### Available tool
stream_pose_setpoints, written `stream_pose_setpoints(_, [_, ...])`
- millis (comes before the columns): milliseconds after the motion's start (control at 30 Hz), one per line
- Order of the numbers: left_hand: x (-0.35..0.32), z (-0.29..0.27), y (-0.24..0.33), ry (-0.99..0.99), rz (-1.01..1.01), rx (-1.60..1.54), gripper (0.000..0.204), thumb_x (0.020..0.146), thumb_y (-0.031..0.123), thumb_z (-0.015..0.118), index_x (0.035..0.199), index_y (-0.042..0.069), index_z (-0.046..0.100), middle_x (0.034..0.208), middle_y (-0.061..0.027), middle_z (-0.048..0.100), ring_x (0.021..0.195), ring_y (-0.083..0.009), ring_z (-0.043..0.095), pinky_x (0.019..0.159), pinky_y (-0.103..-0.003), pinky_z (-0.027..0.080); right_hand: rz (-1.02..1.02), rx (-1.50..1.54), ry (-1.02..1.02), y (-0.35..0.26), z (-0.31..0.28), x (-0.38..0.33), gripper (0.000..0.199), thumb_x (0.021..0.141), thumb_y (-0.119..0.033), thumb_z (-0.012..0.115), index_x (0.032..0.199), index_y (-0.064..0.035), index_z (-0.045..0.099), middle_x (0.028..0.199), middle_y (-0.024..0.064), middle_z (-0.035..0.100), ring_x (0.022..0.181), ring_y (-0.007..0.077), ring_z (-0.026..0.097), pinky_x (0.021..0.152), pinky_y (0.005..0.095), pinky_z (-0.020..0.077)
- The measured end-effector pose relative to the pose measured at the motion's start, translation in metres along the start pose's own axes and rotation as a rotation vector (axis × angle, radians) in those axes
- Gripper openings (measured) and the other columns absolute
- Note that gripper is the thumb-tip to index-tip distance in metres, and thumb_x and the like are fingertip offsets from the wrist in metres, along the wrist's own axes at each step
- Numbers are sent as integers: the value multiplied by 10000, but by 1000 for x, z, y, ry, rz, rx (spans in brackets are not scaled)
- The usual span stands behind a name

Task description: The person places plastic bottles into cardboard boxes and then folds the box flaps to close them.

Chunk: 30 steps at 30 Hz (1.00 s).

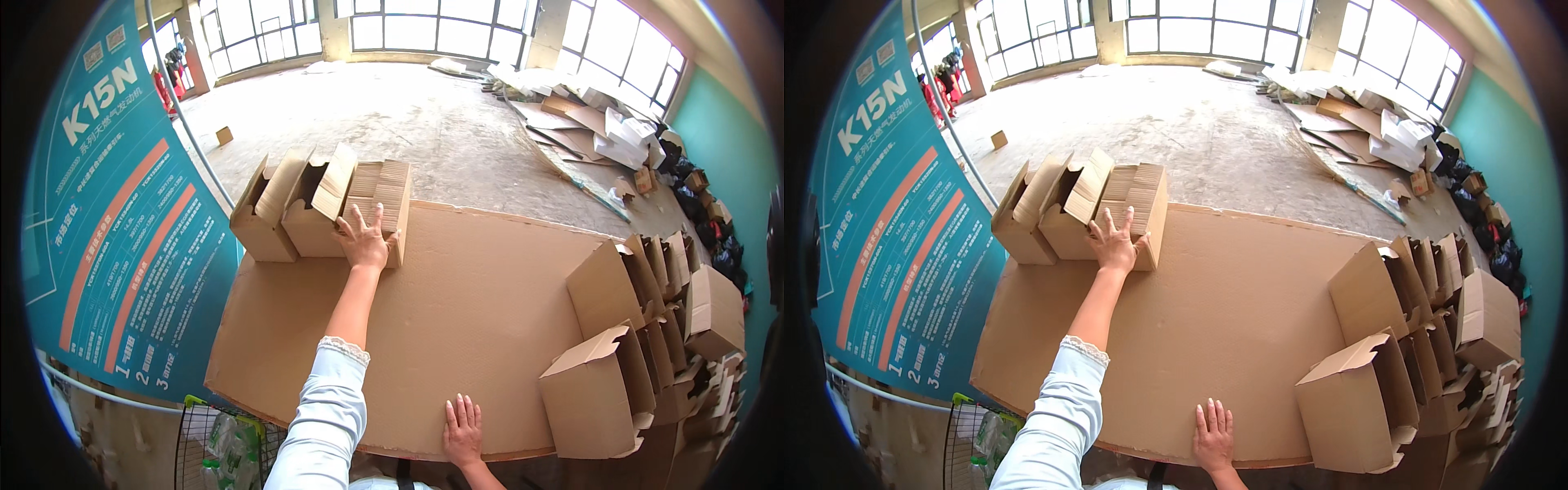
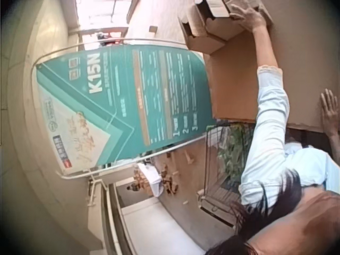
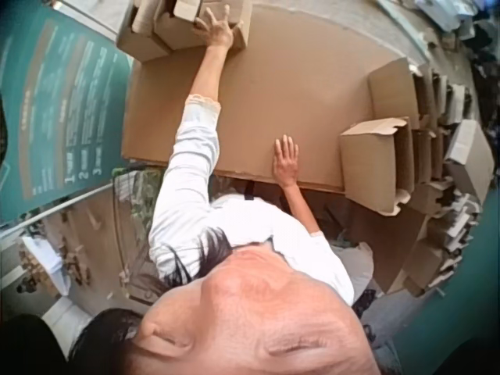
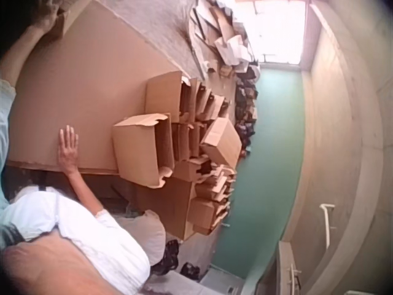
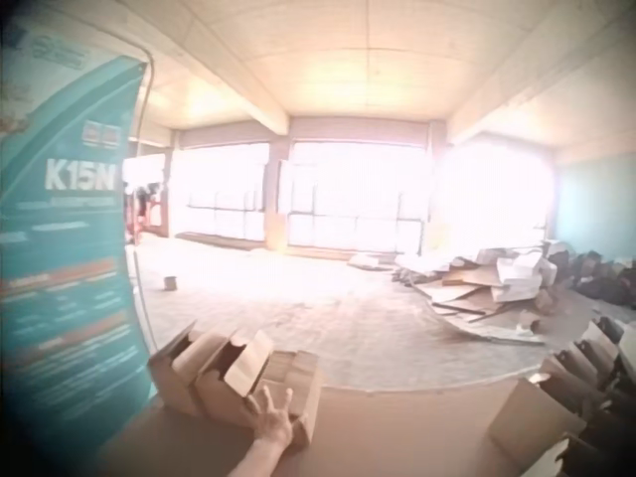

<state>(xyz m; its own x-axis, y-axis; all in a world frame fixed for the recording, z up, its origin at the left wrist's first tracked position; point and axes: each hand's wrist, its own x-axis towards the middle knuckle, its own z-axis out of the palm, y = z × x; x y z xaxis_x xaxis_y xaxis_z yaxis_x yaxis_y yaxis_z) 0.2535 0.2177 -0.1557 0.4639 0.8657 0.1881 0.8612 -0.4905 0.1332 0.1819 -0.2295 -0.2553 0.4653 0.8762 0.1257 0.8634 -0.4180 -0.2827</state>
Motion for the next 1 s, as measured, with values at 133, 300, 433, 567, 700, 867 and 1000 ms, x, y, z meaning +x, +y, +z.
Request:
stream_pose_setpoints(133, [14, -16, 22, -174, -63, 94, 805, 860, 765, 397, 1543, 417, 151, 1630, -102, 118, 1445, -487, 151, 1082, -719, 211, 33, 19, 8, -2, -3, -2, 521, 846, -169, 576, 1353, -63, 521, 1450, 188, 447, 1392, 351, 360, 1159, 515, 245])
stream_pose_setpoints(300, [38, -5, 0, -218, -23, 0, 864, 833, 755, 484, 1544, 420, 126, 1642, -70, 56, 1460, -492, 29, 1083, -749, 150, -6, 71, 85, -5, -6, 1, 508, 863, -169, 587, 1355, -63, 516, 1441, 181, 455, 1384, 334, 373, 1150, 503, 267])
stream_pose_setpoints(433, [1, -9, -20, -157, 171, -27, 886, 851, 659, 566, 1560, 335, 145, 1634, -119, 69, 1470, -461, 44, 1088, -724, 174, 21, 206, 131, 5, -7, 6, 549, 883, -158, 599, 1403, -56, 456, 1454, 186, 431, 1390, 339, 357, 1153, 478, 279])
stream_pose_setpoints(567, [-120, 7, -40, -147, 408, -300, 826, 856, 398, 689, 1545, 276, 251, 1614, -168, 130, 1462, -454, 123, 1145, -608, 200, 148, 496, 290, 20, -69, 3, 670, 840, -78, 664, 1455, -83, 399, 1501, 143, 400, 1435, 322, 297, 1196, 480, 212])
stream_pose_setpoints(700, [-254, -3, -109, -253, 300, -428, 776, 834, 216, 726, 1511, 183, 348, 1603, -184, 170, 1467, -426, 153, 1166, -519, 235, 79, 112, 589, 49, -205, -13, 780, 804, -103, 714, 1490, -87, 344, 1526, 159, 356, 1429, 324, 312, 1191, 480, 212])
stream_pose_setpoints(867, [-316, -61, -158, -208, 223, -508, 630, 847, 158, 692, 1428, 66, 466, 1525, -221, 337, 1400, -402, 334, 1140, -468, 300, 668, -240, 195, 134, -258, -44, 987, 724, -276, 826, 1501, -43, 265, 1302, 198, 568, 1213, 320, 548, 1106, 441, 369])
stream_pose_setpoints(1000, [-330, -94, -224, -17, 151, -565, 455, 874, 104, 645, 1302, -27, 564, 1298, -238, 585, 1215, -369, 557, 1054, -418, 401, 479, 105, 91, 136, -266, -26, 411, 725, -154, 799, 1065, -1, 624, 976, 214, 677, 951, 393, 637, 816, 437, 509])
